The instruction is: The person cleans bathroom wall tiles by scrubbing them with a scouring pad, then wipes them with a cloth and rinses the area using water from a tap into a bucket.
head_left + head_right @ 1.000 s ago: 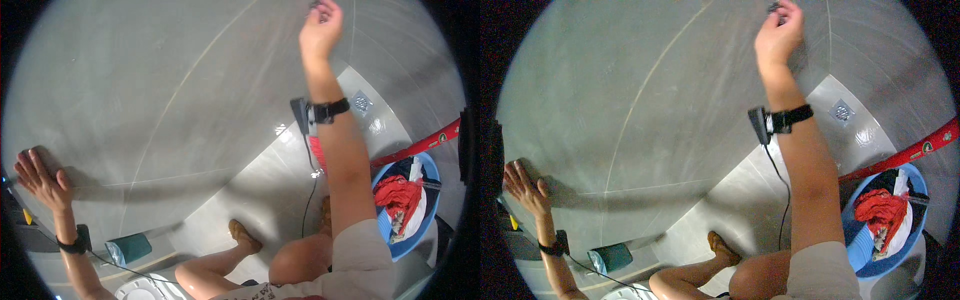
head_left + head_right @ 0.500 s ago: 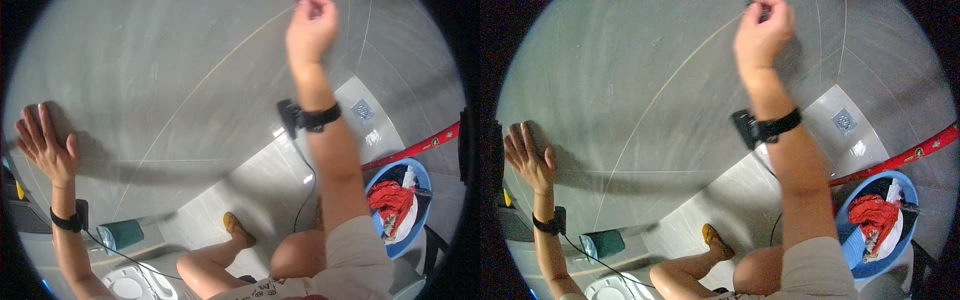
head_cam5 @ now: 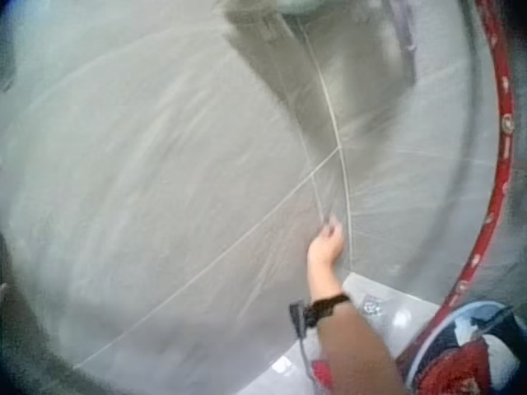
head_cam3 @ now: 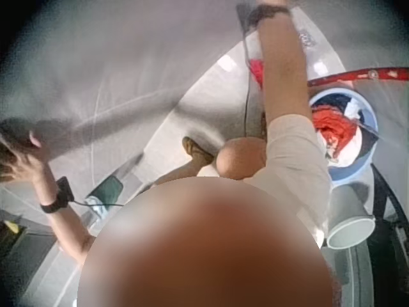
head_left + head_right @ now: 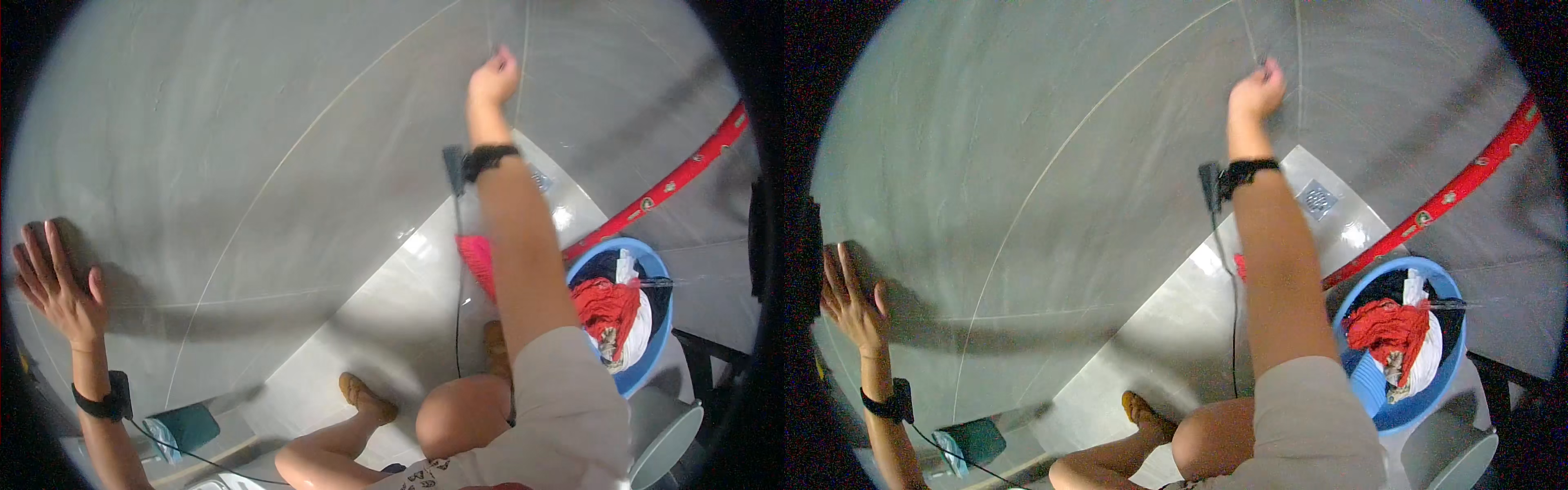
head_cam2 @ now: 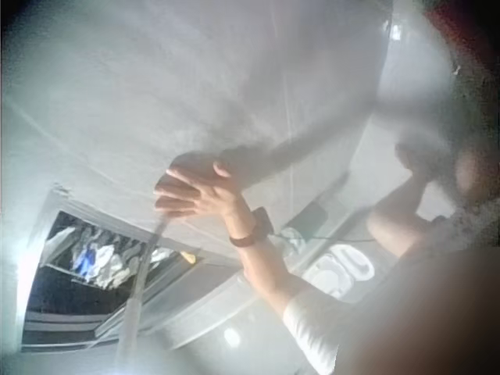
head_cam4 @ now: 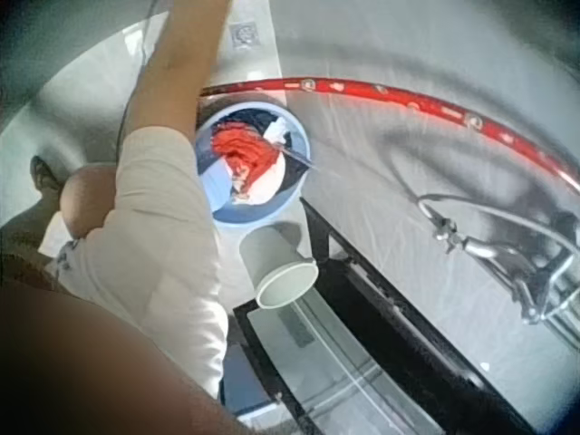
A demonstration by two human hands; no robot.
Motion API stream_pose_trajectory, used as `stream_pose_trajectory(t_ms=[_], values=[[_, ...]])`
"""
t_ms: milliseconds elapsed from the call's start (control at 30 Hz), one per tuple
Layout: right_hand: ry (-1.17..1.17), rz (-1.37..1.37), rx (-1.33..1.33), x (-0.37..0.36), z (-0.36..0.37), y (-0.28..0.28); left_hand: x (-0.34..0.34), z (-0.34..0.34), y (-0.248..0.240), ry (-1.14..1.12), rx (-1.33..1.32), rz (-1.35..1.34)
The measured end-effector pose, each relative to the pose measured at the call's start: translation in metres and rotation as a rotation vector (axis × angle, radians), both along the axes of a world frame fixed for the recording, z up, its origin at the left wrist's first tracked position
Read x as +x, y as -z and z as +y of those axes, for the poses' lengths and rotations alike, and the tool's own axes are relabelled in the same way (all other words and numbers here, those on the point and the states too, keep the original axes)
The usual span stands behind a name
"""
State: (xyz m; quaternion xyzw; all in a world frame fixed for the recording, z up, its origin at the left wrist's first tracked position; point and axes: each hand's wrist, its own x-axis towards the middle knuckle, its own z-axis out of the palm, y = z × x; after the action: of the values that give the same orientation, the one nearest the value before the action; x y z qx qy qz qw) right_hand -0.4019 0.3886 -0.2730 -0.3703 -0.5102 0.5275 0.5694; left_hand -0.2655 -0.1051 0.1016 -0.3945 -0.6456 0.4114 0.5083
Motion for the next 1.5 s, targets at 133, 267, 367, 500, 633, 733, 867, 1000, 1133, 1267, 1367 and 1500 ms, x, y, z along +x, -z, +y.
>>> stream_pose_trajectory(t_ms=[133, 267, 367, 500, 633, 733, 867, 1000, 1133, 1267, 1367, 1500], values=[[-0.376, -0.024, -0.335, 0.067, -0.152, 0.003, -0.007, -0.018, 0.004, -0.062, -0.052, 0.024], [-0.564, 0.183, 0.917, 0.106, -0.19, -0.064, -0.007, -0.035, -0.004, -0.098, -0.074, 0.064], [-0.479, 0.244, 0.759, 0.05, -0.119, -0.089, -0.007, -0.038, -0.005, -0.129, -0.062, 0.062], [-0.253, 0.056, 0.028, 0.01, -0.044, 0.005, -0.008, -0.033, -0.006, -0.208, -0.06, 0.079], [-0.614, 0.102, 0.323, 0.073, -0.174, -0.022, -0.011, -0.061, 0.0, -0.366, 0.019, 0.015], [-0.67, 0.157, 1.004, 0.094, -0.201, -0.108, -0.005, -0.076, -0.008, -0.253, -0.058, 0.091], [-0.354, 0.212, 0.526, -0.023, -0.029, -0.105, -0.005, -0.048, -0.006, -0.245, -0.016, 0.064], [-0.252, -0.058, -0.039, -0.008, 0.003, -0.016, -0.009, -0.03, -0.004, -0.253, 0.015, -0.028], [-0.374, 0.086, 0.959, 0.045, -0.135, -0.089, -0.008, -0.045, 0.002, -0.242, -0.005, -0.012], [-0.41, -0.008, 1.166, 0.034, -0.15, -0.177, 0.003, -0.076, -0.011, -0.379, -0.018, 0.022], [-0.402, -0.024, 0.497, -0.001, -0.027, -0.17, 0.004, -0.075, -0.011, -0.379, 0.029, -0.066], [-0.3, -0.06, -0.078, -0.01, 0.029, 0.008, -0.013, -0.032, 0.002, -0.247, 0.015, -0.09]])
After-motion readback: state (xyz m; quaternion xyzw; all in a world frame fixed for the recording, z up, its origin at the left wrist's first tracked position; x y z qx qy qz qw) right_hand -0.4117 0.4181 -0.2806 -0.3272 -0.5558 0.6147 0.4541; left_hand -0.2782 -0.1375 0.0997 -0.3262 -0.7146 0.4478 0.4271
